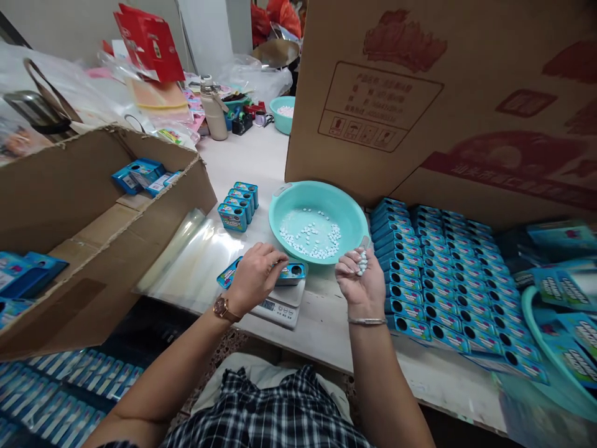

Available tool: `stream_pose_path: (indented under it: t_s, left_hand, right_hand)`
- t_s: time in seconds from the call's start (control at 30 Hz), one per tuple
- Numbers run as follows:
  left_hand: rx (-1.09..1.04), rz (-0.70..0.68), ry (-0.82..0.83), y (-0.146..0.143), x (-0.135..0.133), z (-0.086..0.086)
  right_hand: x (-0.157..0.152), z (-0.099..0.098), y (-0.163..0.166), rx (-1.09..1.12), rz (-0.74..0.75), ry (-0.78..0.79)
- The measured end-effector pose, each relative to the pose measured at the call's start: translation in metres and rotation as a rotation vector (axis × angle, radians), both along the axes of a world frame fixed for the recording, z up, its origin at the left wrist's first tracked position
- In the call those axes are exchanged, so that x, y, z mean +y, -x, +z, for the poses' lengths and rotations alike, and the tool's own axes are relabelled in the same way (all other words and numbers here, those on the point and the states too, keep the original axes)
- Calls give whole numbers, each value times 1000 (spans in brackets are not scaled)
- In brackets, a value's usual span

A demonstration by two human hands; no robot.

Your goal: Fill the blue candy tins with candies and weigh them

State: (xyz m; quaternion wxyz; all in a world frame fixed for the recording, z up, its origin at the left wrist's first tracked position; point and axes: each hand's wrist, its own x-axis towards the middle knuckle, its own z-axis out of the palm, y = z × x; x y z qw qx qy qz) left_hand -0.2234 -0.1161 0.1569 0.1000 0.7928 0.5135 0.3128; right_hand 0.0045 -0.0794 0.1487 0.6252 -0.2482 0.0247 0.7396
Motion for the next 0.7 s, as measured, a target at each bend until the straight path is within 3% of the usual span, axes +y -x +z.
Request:
stream_pose_path:
  t_s: [0.07, 0.23, 0.37, 0.43, 0.53, 0.7]
  left_hand:
    - [-40, -16, -81, -19, 12, 15]
    - [89, -149, -155, -62, 54, 50]
    - [-212, -50, -217, -34, 54, 57]
    - [-336, 36, -174, -6, 37, 48]
    - [-417, 154, -43, 30, 4, 22]
    - [-525, 219, 204, 43, -37, -28]
  right_hand:
    - [6, 3, 14, 33, -5, 62]
    - [36, 18, 47, 218, 70, 158]
    - [53, 23, 40, 154, 23, 123]
    - [54, 20, 26, 86, -6, 78]
    - [47, 12, 6, 38, -50, 51]
    - [32, 2, -5, -61, -121, 122]
